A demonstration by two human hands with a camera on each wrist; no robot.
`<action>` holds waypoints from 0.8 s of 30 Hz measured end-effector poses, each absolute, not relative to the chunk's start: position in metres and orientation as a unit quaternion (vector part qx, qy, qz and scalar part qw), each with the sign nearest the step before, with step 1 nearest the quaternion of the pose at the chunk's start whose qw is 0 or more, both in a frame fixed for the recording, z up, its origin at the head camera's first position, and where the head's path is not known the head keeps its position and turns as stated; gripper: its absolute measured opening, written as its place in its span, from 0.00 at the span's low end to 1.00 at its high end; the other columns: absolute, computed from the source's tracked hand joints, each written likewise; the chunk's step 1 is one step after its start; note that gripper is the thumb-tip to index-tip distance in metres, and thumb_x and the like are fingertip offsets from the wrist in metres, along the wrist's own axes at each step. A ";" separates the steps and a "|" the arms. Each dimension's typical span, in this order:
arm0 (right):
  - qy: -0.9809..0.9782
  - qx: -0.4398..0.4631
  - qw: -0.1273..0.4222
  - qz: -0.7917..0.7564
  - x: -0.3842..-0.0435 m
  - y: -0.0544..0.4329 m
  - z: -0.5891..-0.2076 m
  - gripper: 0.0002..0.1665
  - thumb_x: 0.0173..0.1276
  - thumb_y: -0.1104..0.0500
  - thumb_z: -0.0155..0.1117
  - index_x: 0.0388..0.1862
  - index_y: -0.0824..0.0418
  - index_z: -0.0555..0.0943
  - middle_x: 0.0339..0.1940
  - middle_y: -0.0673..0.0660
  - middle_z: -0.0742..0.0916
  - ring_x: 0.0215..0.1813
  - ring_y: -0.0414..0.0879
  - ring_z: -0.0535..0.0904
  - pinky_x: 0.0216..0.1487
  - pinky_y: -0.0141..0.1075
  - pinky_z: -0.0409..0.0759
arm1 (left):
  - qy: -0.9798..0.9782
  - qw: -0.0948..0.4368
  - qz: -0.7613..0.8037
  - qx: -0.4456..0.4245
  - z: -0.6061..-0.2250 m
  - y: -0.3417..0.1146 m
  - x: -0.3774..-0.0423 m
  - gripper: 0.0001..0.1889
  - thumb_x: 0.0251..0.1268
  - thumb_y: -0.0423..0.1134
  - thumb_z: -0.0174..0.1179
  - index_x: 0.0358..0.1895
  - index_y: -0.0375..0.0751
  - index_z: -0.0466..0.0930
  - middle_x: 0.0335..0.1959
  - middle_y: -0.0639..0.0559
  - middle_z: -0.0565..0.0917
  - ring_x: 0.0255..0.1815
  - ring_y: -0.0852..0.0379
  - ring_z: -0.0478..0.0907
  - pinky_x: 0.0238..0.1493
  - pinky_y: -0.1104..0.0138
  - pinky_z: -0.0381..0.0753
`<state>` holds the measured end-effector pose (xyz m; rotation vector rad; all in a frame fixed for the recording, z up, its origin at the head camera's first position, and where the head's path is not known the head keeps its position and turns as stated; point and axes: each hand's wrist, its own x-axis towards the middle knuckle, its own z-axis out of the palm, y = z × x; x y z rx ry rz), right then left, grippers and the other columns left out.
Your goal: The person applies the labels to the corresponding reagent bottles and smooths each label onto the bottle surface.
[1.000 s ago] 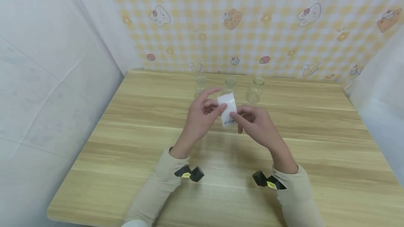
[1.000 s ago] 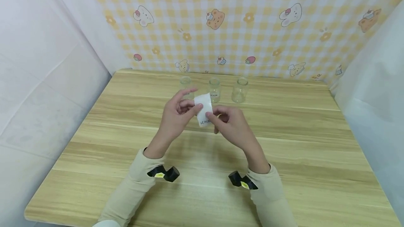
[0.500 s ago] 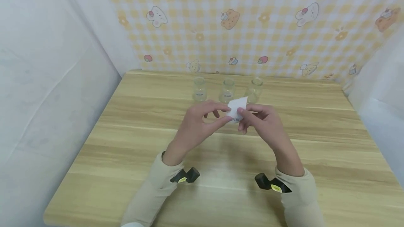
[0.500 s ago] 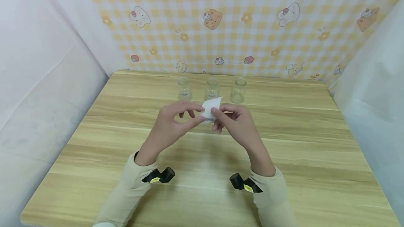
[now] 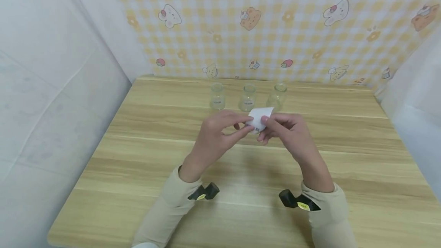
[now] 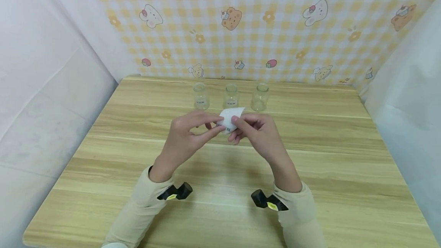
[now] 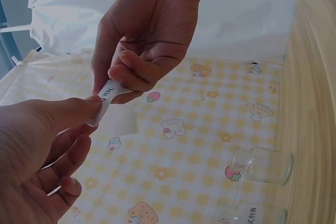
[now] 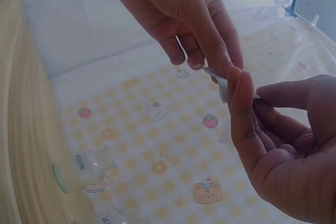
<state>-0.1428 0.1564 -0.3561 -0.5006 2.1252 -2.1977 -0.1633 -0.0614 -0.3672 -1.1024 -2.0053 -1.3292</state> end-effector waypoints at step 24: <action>0.707 -0.121 0.029 -0.696 -0.143 0.157 -0.354 0.12 0.76 0.67 0.58 0.40 0.77 0.85 0.25 0.59 0.90 0.26 0.47 0.87 0.31 0.39 0.87 | -0.757 0.240 -0.470 -0.385 -0.361 -0.062 -0.160 0.06 0.57 0.28 0.76 0.37 0.35 0.90 0.37 0.48 0.88 0.40 0.55 0.84 0.45 0.71 0.82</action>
